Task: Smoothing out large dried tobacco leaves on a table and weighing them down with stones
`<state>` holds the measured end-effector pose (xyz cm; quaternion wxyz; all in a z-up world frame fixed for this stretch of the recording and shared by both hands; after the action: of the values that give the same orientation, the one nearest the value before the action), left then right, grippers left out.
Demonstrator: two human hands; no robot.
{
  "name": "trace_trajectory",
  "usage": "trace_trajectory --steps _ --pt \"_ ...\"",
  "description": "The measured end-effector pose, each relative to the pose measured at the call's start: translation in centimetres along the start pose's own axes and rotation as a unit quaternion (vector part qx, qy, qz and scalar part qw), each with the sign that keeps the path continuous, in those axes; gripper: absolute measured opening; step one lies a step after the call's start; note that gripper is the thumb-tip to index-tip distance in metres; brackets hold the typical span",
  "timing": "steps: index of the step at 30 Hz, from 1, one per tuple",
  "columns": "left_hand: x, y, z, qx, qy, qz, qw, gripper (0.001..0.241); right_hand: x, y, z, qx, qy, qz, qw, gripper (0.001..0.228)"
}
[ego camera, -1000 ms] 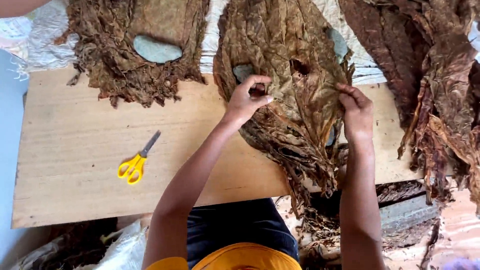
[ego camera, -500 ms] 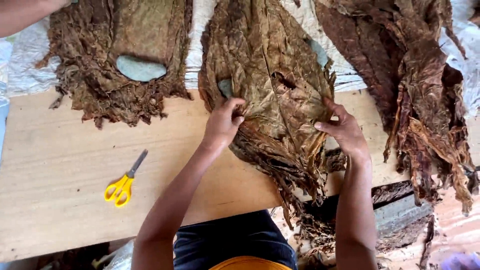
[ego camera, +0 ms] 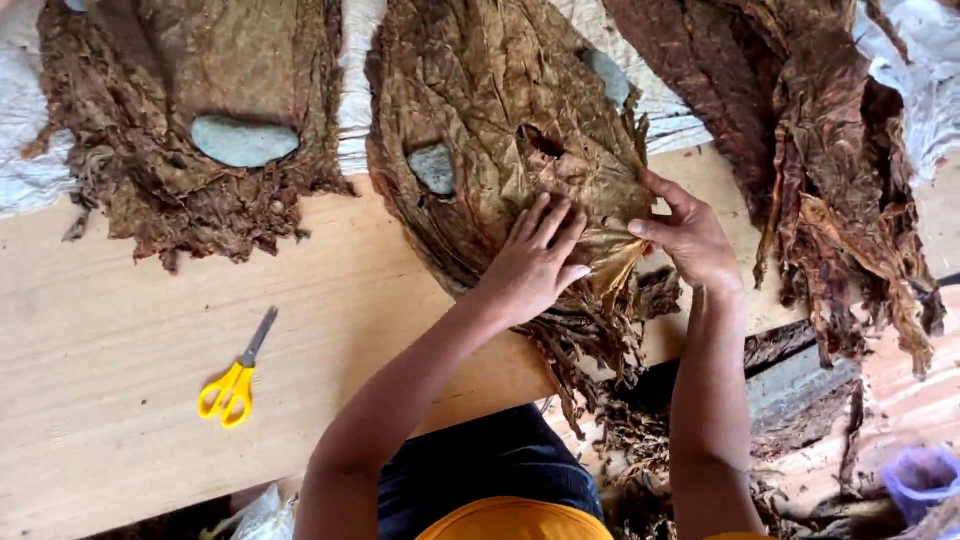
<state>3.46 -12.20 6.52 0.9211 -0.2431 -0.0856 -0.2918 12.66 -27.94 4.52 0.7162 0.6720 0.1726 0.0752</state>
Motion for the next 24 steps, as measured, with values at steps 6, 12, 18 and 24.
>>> trace_trajectory --steps 6,12,18,24 --pt "0.0 0.0 -1.6 -0.019 0.066 -0.04 0.997 0.099 0.0 -0.1 0.2 0.131 -0.013 -0.021 0.991 0.067" --pt "0.2 -0.5 -1.6 -0.024 0.059 -0.038 0.997 0.109 0.5 -1.7 0.8 0.276 -0.026 -0.065 0.959 0.058" --pt "0.7 -1.4 -0.8 0.03 0.017 -0.021 0.999 0.102 0.9 -2.6 0.7 0.341 -0.031 -0.067 0.937 0.051" --pt "0.6 -1.6 -0.3 0.067 -0.052 -0.001 0.996 0.069 0.0 -1.4 0.4 0.317 -0.039 -0.025 0.947 0.049"
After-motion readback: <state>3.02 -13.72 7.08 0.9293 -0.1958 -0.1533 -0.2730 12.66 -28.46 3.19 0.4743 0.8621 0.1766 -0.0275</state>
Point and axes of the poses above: each hand's wrist, its own x-axis towards the middle knuckle, its own z-axis out of the back of the hand, y = z × x, the point moved 9 cm from there along x, towards the middle knuckle, and after that the axes turned 9 degrees about -z, right-handed, at the moved point
